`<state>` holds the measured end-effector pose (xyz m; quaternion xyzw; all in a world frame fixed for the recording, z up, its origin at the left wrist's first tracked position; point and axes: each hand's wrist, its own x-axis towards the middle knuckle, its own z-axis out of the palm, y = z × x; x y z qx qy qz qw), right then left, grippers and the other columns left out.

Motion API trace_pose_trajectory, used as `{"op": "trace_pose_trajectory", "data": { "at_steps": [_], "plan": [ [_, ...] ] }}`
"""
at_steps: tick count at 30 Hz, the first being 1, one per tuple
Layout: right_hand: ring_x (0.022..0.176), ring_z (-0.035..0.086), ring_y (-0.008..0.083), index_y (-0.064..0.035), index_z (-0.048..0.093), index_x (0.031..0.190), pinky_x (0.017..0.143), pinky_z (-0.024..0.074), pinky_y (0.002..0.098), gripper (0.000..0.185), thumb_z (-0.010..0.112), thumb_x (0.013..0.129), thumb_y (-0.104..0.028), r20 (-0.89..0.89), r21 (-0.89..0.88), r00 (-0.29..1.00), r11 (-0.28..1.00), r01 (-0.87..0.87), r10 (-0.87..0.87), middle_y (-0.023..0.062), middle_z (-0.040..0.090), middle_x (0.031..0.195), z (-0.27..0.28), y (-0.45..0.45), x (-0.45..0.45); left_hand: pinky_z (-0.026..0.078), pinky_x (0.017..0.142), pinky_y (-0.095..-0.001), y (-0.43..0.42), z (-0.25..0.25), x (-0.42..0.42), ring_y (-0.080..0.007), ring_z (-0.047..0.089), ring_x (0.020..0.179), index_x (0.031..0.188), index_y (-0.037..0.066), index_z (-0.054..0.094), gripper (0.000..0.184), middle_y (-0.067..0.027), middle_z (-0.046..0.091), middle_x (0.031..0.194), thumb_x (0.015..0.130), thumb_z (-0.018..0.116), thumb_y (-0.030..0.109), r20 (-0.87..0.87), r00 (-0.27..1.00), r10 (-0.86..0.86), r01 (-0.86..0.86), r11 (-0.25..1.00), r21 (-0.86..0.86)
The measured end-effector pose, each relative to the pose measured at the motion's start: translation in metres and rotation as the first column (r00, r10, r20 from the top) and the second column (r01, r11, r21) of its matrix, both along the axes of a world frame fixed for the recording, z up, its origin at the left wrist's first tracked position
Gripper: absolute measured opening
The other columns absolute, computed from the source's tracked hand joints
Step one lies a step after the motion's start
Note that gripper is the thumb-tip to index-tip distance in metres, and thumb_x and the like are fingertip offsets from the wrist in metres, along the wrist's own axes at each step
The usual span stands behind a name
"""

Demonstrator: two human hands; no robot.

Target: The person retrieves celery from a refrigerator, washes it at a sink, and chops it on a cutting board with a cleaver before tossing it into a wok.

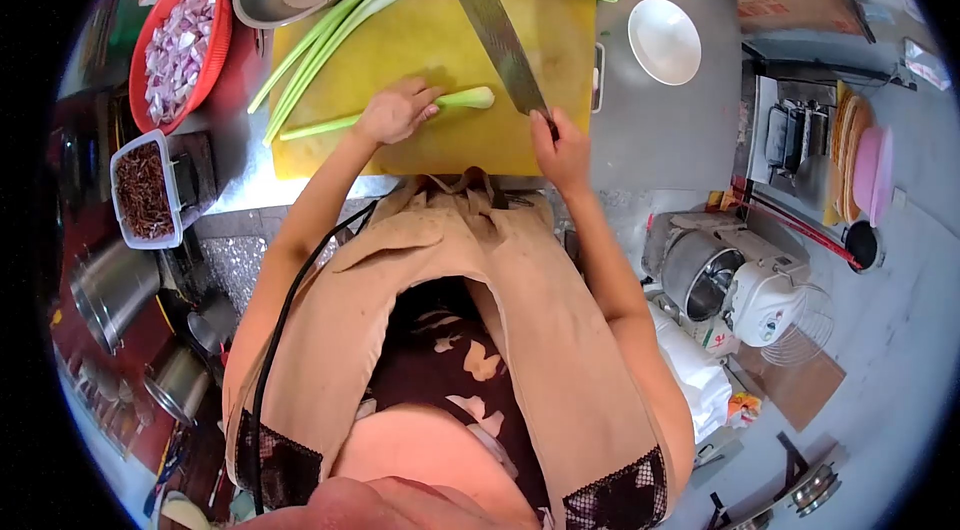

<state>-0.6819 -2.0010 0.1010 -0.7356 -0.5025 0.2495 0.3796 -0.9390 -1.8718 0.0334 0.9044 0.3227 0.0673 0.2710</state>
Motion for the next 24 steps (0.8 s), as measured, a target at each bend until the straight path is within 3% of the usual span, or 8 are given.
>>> {"op": "trace_pose_trajectory", "data": {
  "at_steps": [2,3,5,8,9,11,17,24],
  "plan": [
    [0.050,0.057,0.0206,-0.0013,0.060,0.081,0.048,0.0425,0.0335,0.018,0.061,0.088,-0.018,0.079,0.075,0.988,0.988,-0.138,0.132,0.0118,0.059,0.059,0.005,0.012,0.006,0.046,0.074,-0.0372,0.002,-0.001,0.002,-0.0246,0.054,0.091,0.114,0.013,0.061,0.033,-0.0076,0.055,0.098,0.083,0.060,0.024,0.152,0.988,-0.002,-0.048,0.945,0.323],
    [0.050,0.057,0.0206,-0.0013,0.060,0.081,0.048,0.0425,0.0335,0.018,0.061,0.088,-0.018,0.078,0.072,0.988,0.987,-0.140,0.135,0.0118,0.059,0.059,0.011,0.015,0.005,0.046,0.074,-0.0372,-0.002,-0.002,0.003,-0.0246,0.054,0.091,0.114,0.013,0.061,0.033,-0.0076,0.055,0.098,0.083,0.060,0.024,0.151,0.988,0.001,-0.050,0.946,0.319],
    [0.058,0.059,0.0340,-0.0066,0.062,0.082,0.051,0.0447,0.0403,0.020,0.058,0.089,-0.025,0.340,-0.035,0.921,0.981,-0.189,0.190,0.0153,0.060,0.065,0.019,0.022,0.003,0.047,0.076,-0.0354,-0.007,-0.004,0.004,-0.0249,0.054,0.093,0.115,0.013,0.061,0.034,-0.0078,0.056,0.098,0.081,0.060,0.015,0.143,0.986,0.091,-0.141,0.906,0.398],
    [0.059,0.059,0.0348,-0.0083,0.060,0.078,0.050,0.0451,0.0437,0.026,0.057,0.089,-0.031,0.466,-0.159,0.834,0.955,-0.251,0.297,0.0153,0.060,0.064,0.013,0.023,0.005,0.044,0.081,-0.0342,-0.023,-0.025,0.002,-0.0266,0.054,0.094,0.112,0.011,0.062,0.032,-0.0091,0.058,0.097,0.080,0.061,0.009,0.367,0.904,0.219,-0.309,0.928,0.207],
    [0.059,0.059,0.0348,-0.0083,0.060,0.078,0.050,0.0451,0.0437,0.026,0.057,0.089,-0.031,0.467,-0.164,0.831,0.952,-0.257,0.304,0.0153,0.060,0.064,0.010,0.023,0.005,0.044,0.081,-0.0342,-0.030,-0.033,0.001,-0.0266,0.054,0.094,0.112,0.011,0.062,0.032,-0.0091,0.058,0.097,0.080,0.061,0.009,0.369,0.901,0.227,-0.316,0.927,0.201],
    [0.056,0.059,0.0349,-0.0092,0.058,0.075,0.050,0.0460,0.0444,0.027,0.058,0.088,-0.033,0.566,-0.201,0.733,0.926,-0.319,0.376,0.0151,0.059,0.061,0.005,0.024,0.005,0.043,0.082,-0.0337,-0.045,-0.034,0.000,-0.0258,0.054,0.093,0.108,0.012,0.064,0.032,-0.0078,0.059,0.102,0.077,0.061,0.006,0.356,0.904,0.238,-0.345,0.897,0.275],
    [0.054,0.060,0.0346,-0.0098,0.058,0.076,0.048,0.0473,0.0451,0.026,0.057,0.089,-0.032,0.605,-0.313,0.628,0.871,-0.378,0.490,0.0152,0.059,0.059,0.011,0.025,0.000,0.043,0.081,-0.0354,-0.051,-0.032,0.003,-0.0229,0.053,0.094,0.104,0.011,0.065,0.030,-0.0028,0.060,0.100,0.074,0.062,0.007,0.380,0.867,0.322,-0.453,0.826,0.334],
    [0.052,0.059,0.0341,-0.0103,0.058,0.076,0.046,0.0478,0.0445,0.025,0.057,0.088,-0.032,0.623,-0.321,0.569,0.838,-0.441,0.537,0.0145,0.059,0.059,0.007,0.038,-0.002,0.044,0.077,-0.0348,-0.049,-0.040,0.001,-0.0234,0.054,0.089,0.103,0.009,0.065,0.029,-0.0031,0.060,0.098,0.074,0.060,0.007,0.421,0.856,0.301,-0.452,0.831,0.324]
  ]
}}
